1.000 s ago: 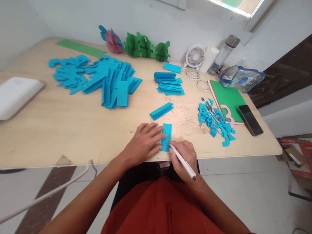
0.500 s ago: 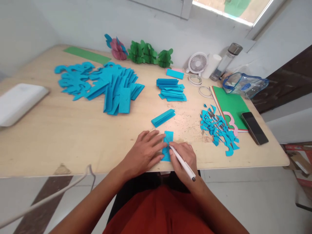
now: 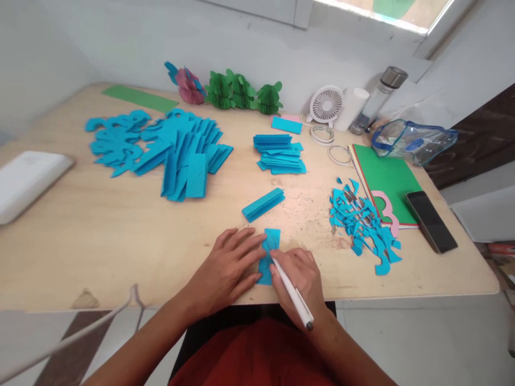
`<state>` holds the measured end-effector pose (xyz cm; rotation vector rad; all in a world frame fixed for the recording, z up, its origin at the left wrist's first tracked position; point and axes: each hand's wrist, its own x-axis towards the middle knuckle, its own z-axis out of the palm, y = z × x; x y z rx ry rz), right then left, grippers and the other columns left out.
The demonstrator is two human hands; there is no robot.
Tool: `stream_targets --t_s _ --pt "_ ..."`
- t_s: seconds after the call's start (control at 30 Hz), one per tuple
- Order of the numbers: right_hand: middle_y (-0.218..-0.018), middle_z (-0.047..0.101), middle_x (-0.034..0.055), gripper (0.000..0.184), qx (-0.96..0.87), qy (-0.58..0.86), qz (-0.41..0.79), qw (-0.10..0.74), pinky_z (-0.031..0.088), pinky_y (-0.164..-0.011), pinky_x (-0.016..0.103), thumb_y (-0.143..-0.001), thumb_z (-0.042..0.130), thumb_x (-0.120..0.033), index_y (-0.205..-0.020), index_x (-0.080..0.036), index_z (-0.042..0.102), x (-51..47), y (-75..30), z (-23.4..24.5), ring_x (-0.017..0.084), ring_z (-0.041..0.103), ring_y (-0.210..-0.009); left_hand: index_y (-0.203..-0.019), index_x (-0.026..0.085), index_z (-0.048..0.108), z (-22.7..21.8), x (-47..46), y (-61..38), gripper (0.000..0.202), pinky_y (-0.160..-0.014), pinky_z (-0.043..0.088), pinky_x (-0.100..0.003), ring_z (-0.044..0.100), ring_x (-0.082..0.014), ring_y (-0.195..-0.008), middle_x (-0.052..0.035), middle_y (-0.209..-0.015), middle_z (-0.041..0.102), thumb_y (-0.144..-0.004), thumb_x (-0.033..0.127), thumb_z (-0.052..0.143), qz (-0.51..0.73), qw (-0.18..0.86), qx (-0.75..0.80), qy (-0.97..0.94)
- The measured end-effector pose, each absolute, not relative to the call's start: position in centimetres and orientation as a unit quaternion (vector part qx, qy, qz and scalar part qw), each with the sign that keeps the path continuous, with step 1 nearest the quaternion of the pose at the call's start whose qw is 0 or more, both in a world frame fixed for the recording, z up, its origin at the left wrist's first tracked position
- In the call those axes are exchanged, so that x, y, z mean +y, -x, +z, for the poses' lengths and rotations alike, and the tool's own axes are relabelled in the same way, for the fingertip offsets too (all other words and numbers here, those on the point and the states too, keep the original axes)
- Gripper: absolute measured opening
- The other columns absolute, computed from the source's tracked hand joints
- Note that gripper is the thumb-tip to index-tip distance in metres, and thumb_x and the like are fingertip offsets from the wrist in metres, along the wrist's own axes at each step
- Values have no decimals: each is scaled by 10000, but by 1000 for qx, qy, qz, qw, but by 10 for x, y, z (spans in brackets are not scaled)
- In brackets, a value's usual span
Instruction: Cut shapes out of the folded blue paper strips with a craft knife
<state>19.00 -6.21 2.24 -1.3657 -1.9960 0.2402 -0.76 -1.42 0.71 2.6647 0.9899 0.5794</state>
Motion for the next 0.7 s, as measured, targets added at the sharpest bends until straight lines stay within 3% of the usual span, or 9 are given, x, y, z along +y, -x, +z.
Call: stream_targets --t_s 0.7 --pt "-797 710 50 212 -798 489 130 328 353 -674 353 -970 476 -177 -1064 -166 667 -51 -206 14 208 559 -752 -1266 242 565 8 -11 7 365 -1141 273 -523 405 -306 -1381 -75 -1431 560 -907 307 543 139 111 329 -927"
